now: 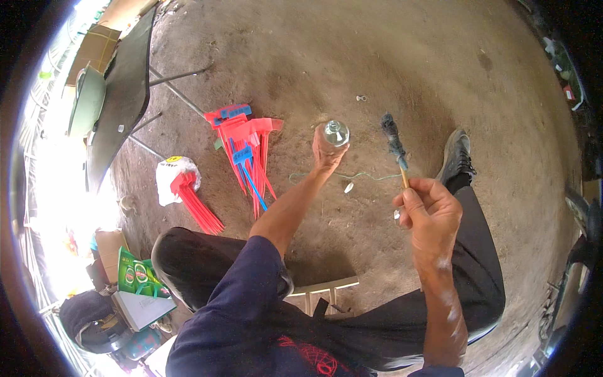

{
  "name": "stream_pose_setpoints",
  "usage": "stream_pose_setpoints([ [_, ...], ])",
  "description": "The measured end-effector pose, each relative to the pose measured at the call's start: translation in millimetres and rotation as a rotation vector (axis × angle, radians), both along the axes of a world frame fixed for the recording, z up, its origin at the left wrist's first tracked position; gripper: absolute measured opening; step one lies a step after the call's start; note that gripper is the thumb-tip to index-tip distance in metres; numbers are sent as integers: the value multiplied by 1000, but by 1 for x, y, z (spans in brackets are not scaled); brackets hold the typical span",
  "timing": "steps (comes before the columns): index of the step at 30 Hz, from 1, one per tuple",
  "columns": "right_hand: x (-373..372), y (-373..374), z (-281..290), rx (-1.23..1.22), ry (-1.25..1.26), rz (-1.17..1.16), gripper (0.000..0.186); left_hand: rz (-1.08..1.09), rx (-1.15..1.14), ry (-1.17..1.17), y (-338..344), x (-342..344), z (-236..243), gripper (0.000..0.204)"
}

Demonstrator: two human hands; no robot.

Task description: The person paints small red and blue plastic decorations using a brush dipped in a clear liquid. They handle each piece individually, apply paint to the surface, and place finished items on the floor.

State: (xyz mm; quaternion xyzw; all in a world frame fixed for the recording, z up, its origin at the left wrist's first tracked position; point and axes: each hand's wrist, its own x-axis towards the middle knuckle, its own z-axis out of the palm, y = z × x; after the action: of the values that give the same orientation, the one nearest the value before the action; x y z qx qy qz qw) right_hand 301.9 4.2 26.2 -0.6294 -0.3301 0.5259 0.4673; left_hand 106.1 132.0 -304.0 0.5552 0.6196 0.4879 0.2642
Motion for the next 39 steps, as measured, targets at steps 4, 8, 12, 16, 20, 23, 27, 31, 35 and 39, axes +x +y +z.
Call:
stream_pose_setpoints([
  [4, -4, 0, 7, 55, 55, 23, 15, -73, -77, 62, 0, -10, 19, 73],
  [8, 0, 0, 8, 105, 169, 30, 20, -176, -17, 132, -19, -18, 83, 73],
  [12, -1, 8, 8, 141, 361, 63, 20, -207, -25, 258, -41, -46, 159, 78],
  [16, -21, 20, 18, 248, 123, 158, 18, -253, -31, 351, -51, -94, 222, 72],
  [20, -21, 37, 11, 356, 78, 38, 11, -299, -2, 404, -59, -115, 295, 72],
  [23, -19, 34, 29, 392, 88, -32, 18, -405, 75, 466, -74, -120, 330, 74],
  [27, -20, 35, 35, 439, 274, -53, 19, -388, 101, 503, -97, -119, 331, 74],
  [31, -24, 34, 29, 413, 354, -26, 13, -388, 93, 458, -111, -113, 304, 69],
  [35, -32, 33, 26, 331, 340, 21, 12, -422, 78, 529, -113, -111, 305, 66],
  [39, -41, 33, 20, 287, 334, 77, 13, -381, -22, 553, -110, -110, 306, 74],
])
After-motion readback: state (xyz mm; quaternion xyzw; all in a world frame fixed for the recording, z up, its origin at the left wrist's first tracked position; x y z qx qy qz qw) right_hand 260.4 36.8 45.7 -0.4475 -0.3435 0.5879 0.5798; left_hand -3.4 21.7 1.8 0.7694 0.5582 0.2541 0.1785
